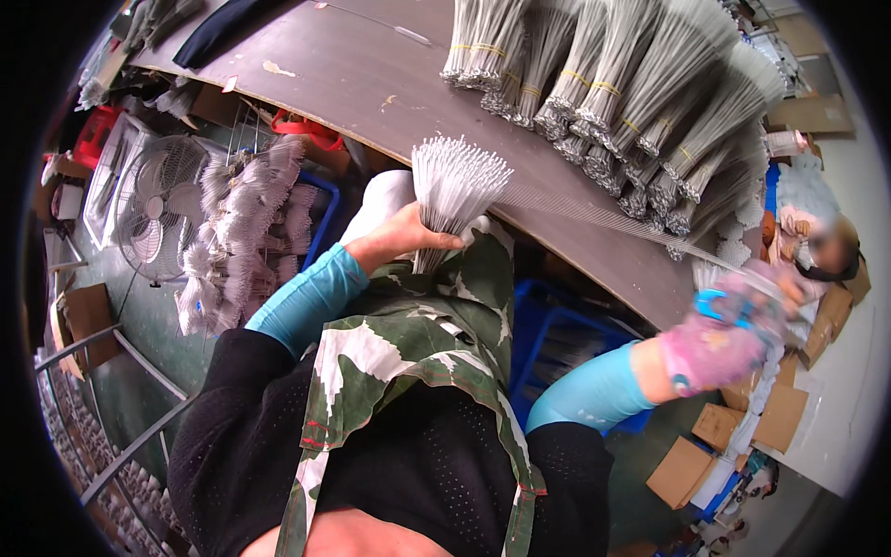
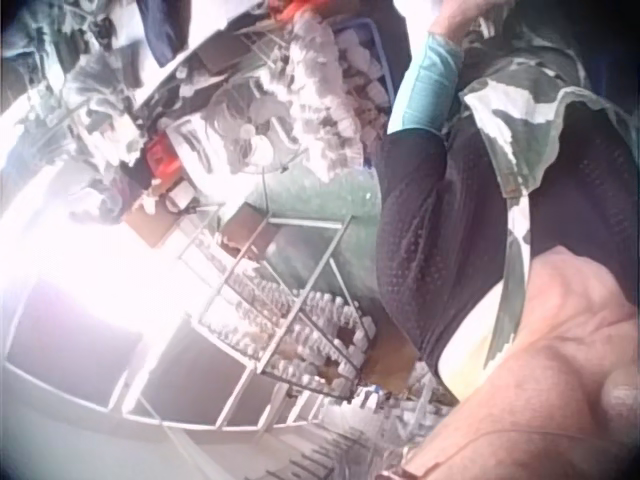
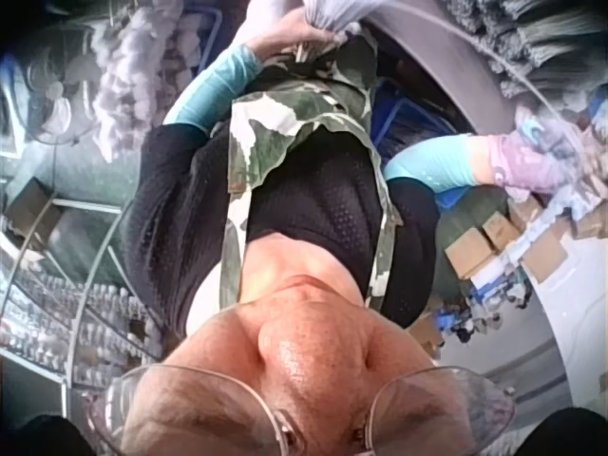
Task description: The recorder is assembling and trimming white brush-like objects, using wire and scissors.
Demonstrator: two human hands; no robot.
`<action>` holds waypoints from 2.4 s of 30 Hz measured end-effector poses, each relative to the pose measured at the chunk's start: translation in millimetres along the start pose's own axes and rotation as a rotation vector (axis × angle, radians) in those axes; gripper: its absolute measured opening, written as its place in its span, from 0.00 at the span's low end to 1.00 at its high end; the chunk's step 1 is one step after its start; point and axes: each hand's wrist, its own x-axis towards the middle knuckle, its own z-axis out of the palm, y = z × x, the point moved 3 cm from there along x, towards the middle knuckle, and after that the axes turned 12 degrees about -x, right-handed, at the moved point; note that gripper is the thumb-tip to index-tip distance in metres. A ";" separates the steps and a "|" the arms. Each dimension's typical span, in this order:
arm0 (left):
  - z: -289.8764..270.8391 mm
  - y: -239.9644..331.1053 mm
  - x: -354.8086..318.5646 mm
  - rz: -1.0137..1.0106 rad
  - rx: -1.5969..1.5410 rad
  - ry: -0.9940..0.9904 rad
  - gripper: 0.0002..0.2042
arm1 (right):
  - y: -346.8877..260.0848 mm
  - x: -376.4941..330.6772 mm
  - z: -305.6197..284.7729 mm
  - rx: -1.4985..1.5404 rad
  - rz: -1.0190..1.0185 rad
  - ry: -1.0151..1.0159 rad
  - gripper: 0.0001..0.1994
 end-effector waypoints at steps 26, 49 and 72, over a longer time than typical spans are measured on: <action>61.7 65.6 -72.6 -0.323 -0.379 -0.017 0.11 | 140.9 -171.1 20.5 -0.522 1.175 -0.207 0.12; 63.6 51.7 -76.5 0.117 -0.113 0.064 0.07 | 145.8 -171.2 27.5 -0.602 1.256 -0.213 0.14; 44.1 56.9 -84.5 0.162 0.431 0.189 0.04 | 114.3 -144.4 -67.0 -0.111 0.628 0.292 0.10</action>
